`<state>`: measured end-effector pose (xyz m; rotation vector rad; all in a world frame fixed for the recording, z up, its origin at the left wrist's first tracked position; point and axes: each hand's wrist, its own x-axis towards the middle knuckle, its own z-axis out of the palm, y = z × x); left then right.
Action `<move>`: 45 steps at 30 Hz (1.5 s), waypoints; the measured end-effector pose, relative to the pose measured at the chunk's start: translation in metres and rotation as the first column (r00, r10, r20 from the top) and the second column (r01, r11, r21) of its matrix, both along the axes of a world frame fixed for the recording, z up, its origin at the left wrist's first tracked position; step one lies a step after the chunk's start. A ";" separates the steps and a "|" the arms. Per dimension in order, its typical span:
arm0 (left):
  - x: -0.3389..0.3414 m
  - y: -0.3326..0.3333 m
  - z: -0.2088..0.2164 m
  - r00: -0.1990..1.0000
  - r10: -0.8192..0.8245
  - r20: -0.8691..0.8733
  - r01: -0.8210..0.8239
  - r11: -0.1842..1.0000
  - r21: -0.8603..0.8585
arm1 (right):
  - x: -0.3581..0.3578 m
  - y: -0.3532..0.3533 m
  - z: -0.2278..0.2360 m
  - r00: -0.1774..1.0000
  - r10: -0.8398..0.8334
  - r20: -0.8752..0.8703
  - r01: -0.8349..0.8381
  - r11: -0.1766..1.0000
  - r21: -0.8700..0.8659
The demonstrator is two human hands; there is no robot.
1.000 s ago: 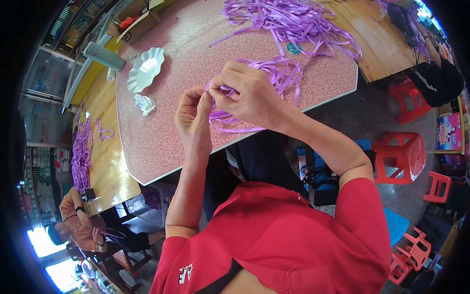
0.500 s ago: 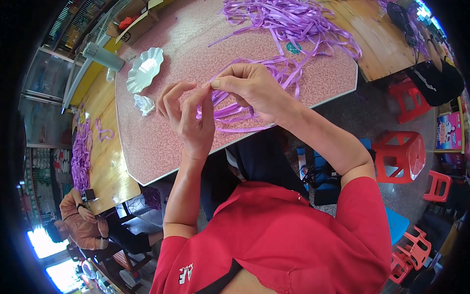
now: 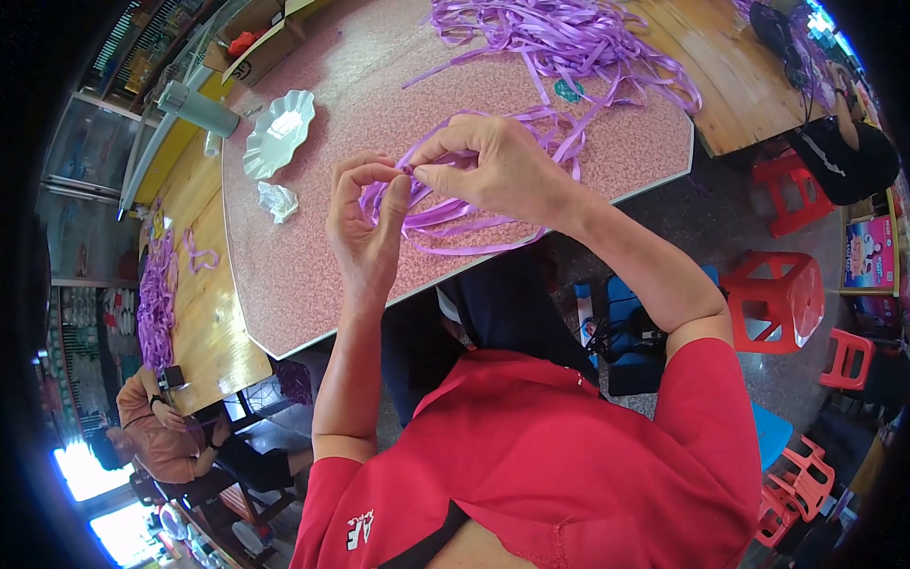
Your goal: Tying knots in purple plastic strips at a factory workstation.
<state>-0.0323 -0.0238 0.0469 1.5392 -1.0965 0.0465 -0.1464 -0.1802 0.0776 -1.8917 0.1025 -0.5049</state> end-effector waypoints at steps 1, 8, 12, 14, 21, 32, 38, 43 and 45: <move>0.000 0.000 0.000 1.000 0.000 0.000 0.000 1.000 -0.001 | -0.001 0.000 0.001 1.000 -0.022 0.002 0.022 0.998 -0.058; -0.002 -0.003 -0.002 0.995 -0.053 -0.086 0.050 0.998 -0.039 | -0.001 -0.006 0.008 0.997 -0.012 -0.077 0.002 0.992 -0.124; -0.003 -0.004 -0.002 0.999 -0.044 -0.030 0.044 0.999 -0.018 | -0.001 -0.005 0.008 0.999 0.042 -0.008 -0.042 0.996 -0.077; -0.003 -0.003 -0.004 0.999 -0.037 -0.019 0.037 0.999 -0.018 | -0.002 -0.003 0.013 0.997 0.035 -0.072 -0.041 0.996 -0.081; -0.001 -0.002 -0.004 0.999 -0.048 0.019 0.048 0.999 0.000 | -0.001 -0.011 0.008 0.990 0.096 -0.104 -0.093 0.995 0.032; 0.001 -0.005 0.015 0.837 -0.008 0.547 -0.090 0.984 0.151 | -0.006 -0.015 0.013 0.990 0.087 -0.114 -0.089 0.996 -0.017; 0.010 0.007 0.015 0.793 -0.135 0.594 -0.027 0.967 0.255 | -0.006 -0.017 0.007 0.990 0.104 -0.097 -0.123 0.968 -0.220; 0.007 0.026 0.001 0.930 -0.288 0.227 0.223 0.935 0.275 | -0.008 -0.008 -0.007 0.979 0.196 -0.051 -0.201 0.969 -0.144; 0.005 0.030 -0.006 0.938 -0.279 -0.203 0.320 0.925 0.204 | -0.007 -0.003 -0.004 0.979 0.205 -0.011 -0.205 0.971 -0.124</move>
